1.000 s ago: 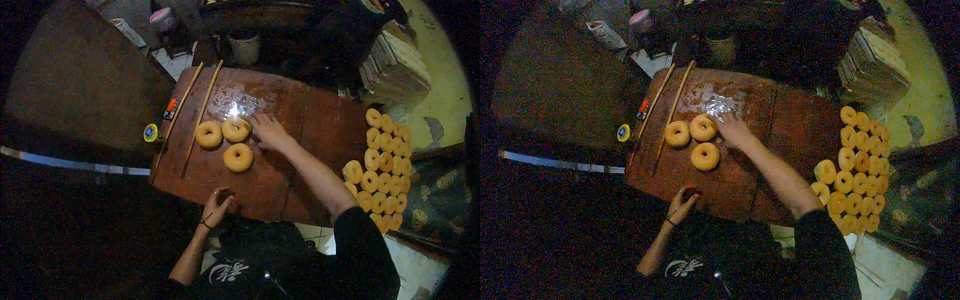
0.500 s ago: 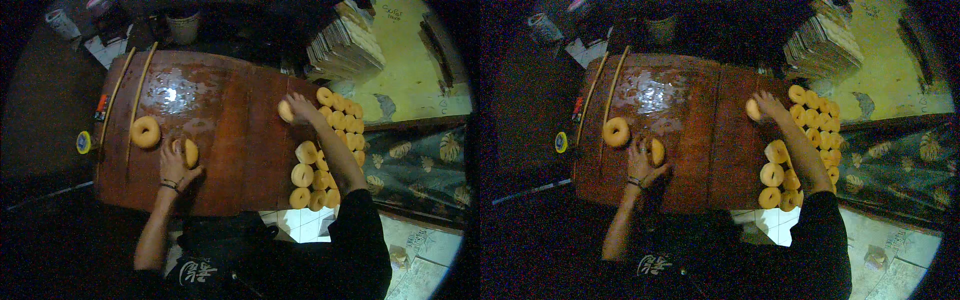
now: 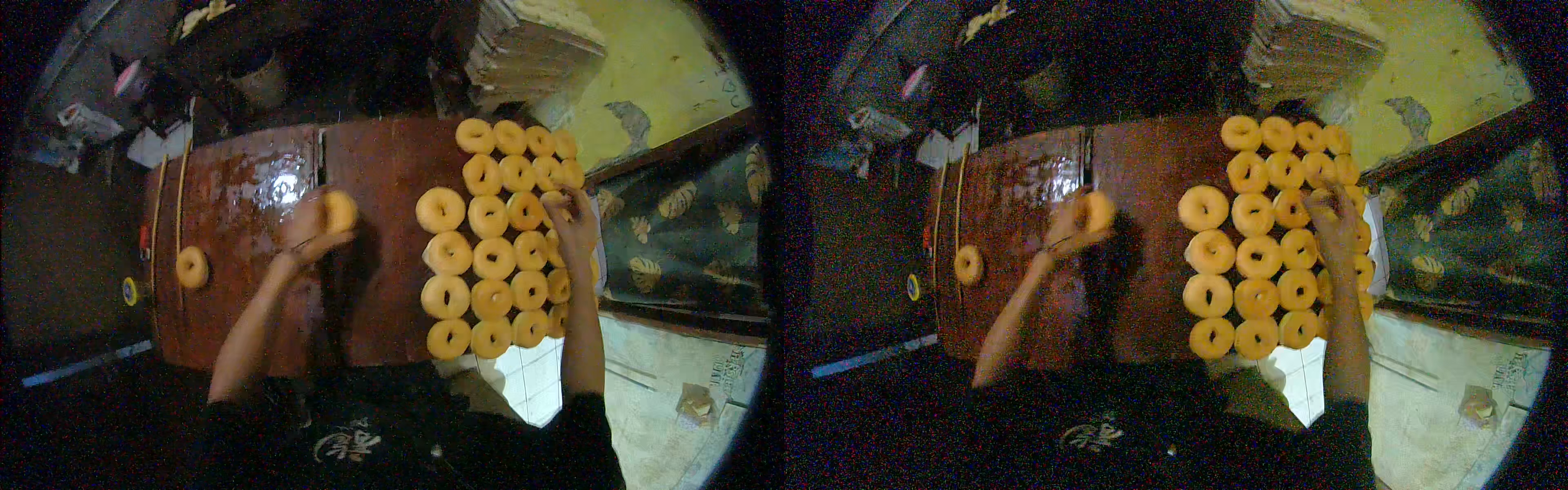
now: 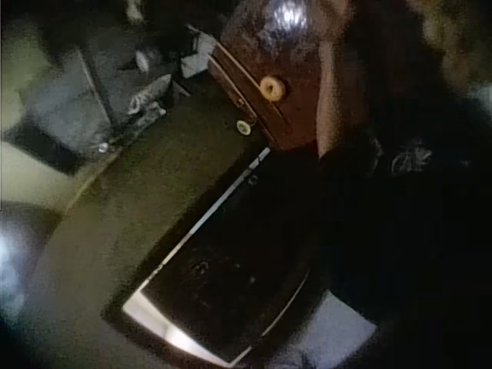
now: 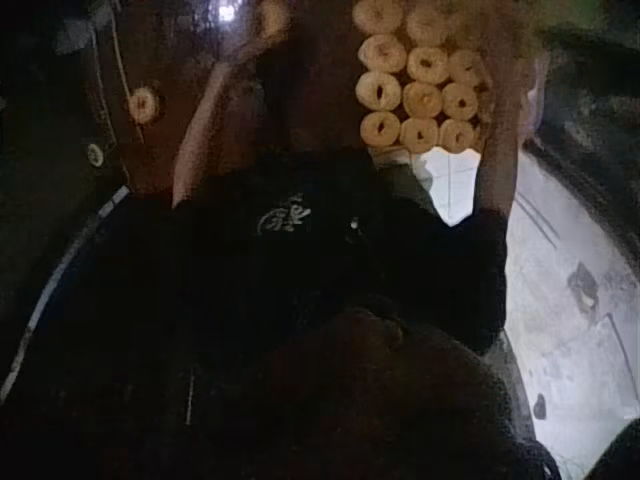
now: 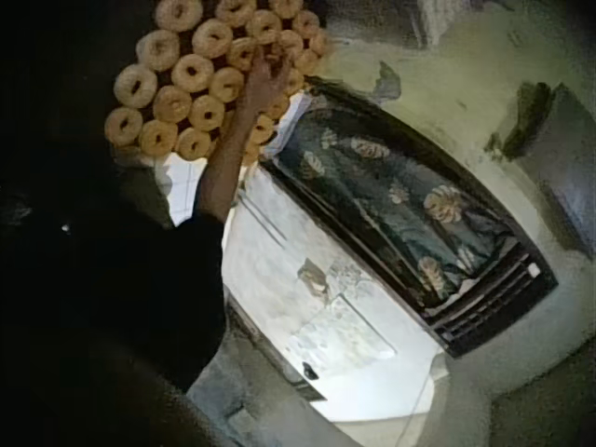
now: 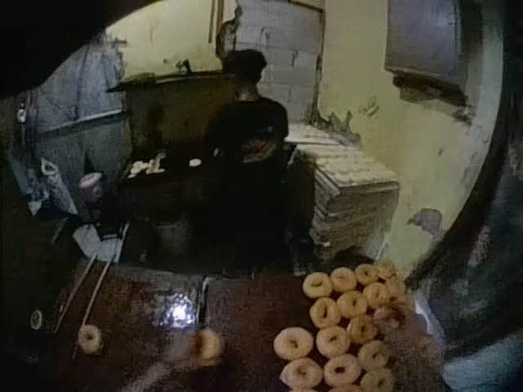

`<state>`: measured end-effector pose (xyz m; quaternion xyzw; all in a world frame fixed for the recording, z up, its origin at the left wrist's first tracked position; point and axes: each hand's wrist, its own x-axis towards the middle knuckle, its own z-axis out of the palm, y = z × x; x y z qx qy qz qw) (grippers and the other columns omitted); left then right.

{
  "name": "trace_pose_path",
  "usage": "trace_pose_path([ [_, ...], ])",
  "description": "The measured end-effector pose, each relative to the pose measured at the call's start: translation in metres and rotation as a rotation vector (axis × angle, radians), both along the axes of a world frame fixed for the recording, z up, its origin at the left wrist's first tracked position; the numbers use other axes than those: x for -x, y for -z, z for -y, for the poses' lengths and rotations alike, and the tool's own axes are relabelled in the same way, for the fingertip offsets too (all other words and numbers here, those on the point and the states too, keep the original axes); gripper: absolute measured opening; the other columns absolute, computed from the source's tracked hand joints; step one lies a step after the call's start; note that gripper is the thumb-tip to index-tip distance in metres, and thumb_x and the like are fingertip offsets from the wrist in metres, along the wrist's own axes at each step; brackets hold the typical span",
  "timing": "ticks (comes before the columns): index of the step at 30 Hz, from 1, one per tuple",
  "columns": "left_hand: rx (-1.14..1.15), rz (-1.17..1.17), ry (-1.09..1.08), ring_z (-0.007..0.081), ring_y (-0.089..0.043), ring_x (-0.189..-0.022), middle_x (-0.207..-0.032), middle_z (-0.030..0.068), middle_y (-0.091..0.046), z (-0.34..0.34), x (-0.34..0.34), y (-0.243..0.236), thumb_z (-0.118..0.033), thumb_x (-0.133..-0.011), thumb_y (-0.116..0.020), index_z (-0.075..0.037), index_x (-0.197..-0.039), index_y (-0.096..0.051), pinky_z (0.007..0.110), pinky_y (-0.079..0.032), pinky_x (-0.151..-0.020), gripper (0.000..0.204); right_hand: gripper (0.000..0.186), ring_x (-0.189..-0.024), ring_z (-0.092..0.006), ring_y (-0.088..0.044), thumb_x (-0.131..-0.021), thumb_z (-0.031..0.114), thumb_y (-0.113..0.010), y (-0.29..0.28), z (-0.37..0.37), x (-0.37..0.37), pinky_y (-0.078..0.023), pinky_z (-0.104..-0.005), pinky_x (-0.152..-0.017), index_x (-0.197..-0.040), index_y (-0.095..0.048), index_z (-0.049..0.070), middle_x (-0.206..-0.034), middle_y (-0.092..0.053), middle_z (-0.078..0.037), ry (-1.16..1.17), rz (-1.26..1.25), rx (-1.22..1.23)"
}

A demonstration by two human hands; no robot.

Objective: The person arranges fried donuts on a board, places the board into a storage rack, and then dips donuts into a chocolate glaze and sprinkles.

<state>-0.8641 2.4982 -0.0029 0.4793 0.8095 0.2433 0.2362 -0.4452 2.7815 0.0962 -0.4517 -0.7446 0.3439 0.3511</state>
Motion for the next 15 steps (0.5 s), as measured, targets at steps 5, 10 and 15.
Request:
trace_pose_path([
  [5, 0.197, -0.212, 0.056, 0.0420, -0.040, -0.138, -0.148, 0.0215, -0.043, -0.185, -0.065, -0.014, -0.057, -0.064, -0.087, -0.014, -0.151, -0.037, 0.055, -0.040, -0.111, 0.109, 0.029, -0.089, -0.0152, -0.060, -0.097, 0.025, -0.067, 0.060, 0.037, -0.260, -0.050, -0.0319, -0.080, -0.110, -0.066, -0.001, -0.098, -0.067, -0.006, 0.240, 0.138, 0.110],
  [10, 0.366, -0.186, 0.157, 0.0462, -0.028, -0.148, -0.160, 0.0249, -0.029, -0.269, -0.092, -0.013, -0.081, -0.068, -0.069, -0.017, -0.159, -0.027, 0.056, -0.032, -0.118, 0.118, 0.018, -0.064, -0.0168, -0.061, -0.092, 0.009, -0.064, 0.175, 0.276, -0.526, -0.049, -0.0262, -0.055, -0.109, -0.066, 0.004, -0.081, -0.066, -0.005, 0.683, -0.224, 0.390],
  [15, 0.183, -0.147, -0.071, 0.0406, -0.041, -0.142, -0.151, 0.0241, -0.046, -0.256, -0.046, 0.042, -0.083, -0.079, -0.053, -0.014, -0.151, -0.046, 0.051, -0.034, -0.118, 0.100, 0.026, -0.065, -0.0154, -0.061, -0.089, 0.006, -0.063, 0.182, 0.415, -0.497, -0.048, -0.0278, -0.053, -0.115, -0.063, 0.002, -0.080, -0.065, -0.005, 0.913, -0.030, 0.701],
])
